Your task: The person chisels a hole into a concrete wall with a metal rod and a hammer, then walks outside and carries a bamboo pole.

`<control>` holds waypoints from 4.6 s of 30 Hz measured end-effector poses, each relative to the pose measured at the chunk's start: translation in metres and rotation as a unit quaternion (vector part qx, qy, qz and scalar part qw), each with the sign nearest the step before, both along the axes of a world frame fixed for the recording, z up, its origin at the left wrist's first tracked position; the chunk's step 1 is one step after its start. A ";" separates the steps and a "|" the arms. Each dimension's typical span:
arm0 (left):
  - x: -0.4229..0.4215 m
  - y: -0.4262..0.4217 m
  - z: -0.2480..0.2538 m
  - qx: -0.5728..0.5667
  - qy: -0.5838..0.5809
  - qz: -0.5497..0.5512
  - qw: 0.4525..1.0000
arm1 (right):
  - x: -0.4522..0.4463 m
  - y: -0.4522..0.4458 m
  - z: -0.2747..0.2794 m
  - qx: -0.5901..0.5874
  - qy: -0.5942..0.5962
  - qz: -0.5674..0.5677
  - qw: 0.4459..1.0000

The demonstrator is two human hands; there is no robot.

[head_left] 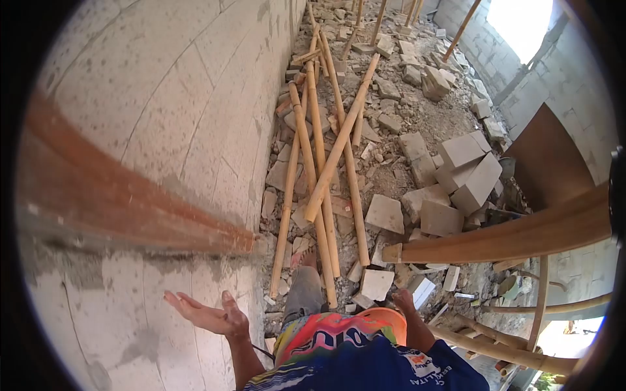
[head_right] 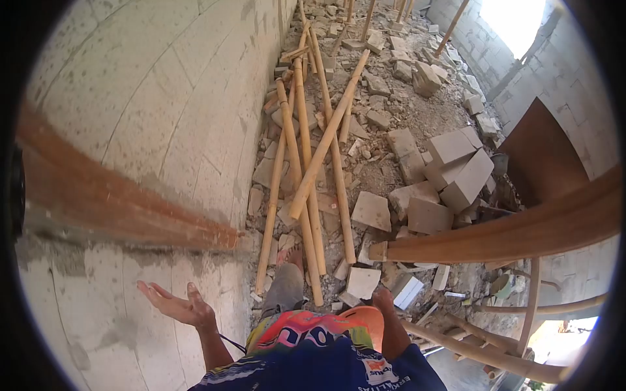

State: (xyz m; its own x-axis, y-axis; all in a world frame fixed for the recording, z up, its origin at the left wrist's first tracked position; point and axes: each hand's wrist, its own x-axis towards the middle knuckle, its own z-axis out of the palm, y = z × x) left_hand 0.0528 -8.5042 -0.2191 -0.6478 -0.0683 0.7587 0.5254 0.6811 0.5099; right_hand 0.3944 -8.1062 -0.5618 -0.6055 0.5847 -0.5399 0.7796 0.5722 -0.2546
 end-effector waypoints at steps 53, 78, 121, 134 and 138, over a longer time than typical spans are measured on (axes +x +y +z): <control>-0.571 0.292 0.026 -0.598 -0.030 0.515 0.613 | -0.505 0.564 0.132 -0.017 0.097 -0.012 0.995; -0.617 0.358 -0.011 -0.237 -0.466 0.552 0.650 | -0.663 0.886 0.143 0.008 0.224 -0.125 0.966; -1.248 1.353 -0.469 -0.116 -0.688 -0.070 0.713 | -1.220 1.247 -0.006 -0.194 -0.050 0.131 0.971; -1.314 1.378 -0.684 -0.277 -0.659 -0.022 0.699 | -1.250 1.292 -0.032 -0.199 -0.047 0.186 0.961; -1.299 1.368 -0.747 -0.262 -0.531 -0.062 0.803 | -1.252 1.302 -0.031 -0.186 -0.071 0.205 0.958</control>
